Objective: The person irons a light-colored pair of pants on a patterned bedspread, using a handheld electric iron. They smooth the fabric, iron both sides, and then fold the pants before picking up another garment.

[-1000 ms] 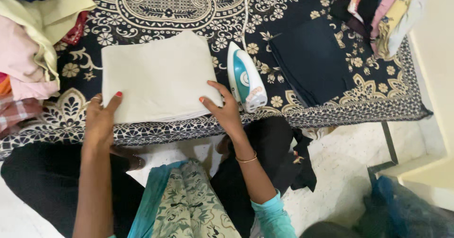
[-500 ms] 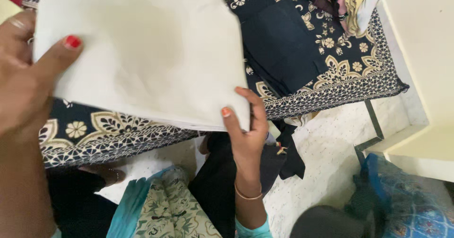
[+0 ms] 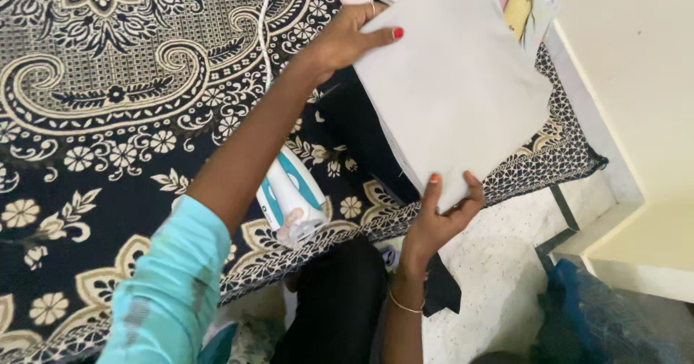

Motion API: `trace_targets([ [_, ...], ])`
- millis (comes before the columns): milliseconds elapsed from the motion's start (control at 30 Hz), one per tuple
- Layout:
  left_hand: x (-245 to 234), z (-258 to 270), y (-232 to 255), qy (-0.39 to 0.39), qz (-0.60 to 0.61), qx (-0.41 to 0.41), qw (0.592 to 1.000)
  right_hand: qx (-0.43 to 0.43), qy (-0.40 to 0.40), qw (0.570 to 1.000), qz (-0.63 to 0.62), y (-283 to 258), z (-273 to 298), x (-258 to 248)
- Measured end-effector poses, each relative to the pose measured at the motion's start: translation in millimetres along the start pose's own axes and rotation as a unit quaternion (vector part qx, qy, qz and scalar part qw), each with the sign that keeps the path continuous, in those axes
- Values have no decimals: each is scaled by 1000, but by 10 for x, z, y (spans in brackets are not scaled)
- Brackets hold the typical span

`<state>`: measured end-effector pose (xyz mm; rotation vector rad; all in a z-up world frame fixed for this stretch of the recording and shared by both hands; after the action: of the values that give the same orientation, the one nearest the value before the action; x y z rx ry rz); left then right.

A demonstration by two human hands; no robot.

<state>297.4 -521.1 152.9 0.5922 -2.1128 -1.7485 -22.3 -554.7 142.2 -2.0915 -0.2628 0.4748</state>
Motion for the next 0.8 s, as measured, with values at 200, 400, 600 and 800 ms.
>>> trace_targets([
  [200,-48,-158,-1462,-25,-302,-94,948,121,-61,986,101,895,237,230],
  [400,-305,252,-1556,-97,-256,-144,951,140,-59,988,24,1099,326,216],
  [600,-381,1203,-836,-28,-94,-94,991,131,-66,989,10,1106,335,209],
  [800,-291,3326,-308,196,91,-42,975,134,-92,987,-21,1310,341,163],
])
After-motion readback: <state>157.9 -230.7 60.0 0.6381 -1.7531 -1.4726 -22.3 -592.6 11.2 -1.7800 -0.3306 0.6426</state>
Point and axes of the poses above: each hand's wrist, its own z-axis away from the middle knuckle, its own x-axis out of the palm, y = z × x, the point moved 3 cm from there along -z, towards the middle knuckle, and after that the axes turned 8 degrees about -y, right-handed, at the moved point
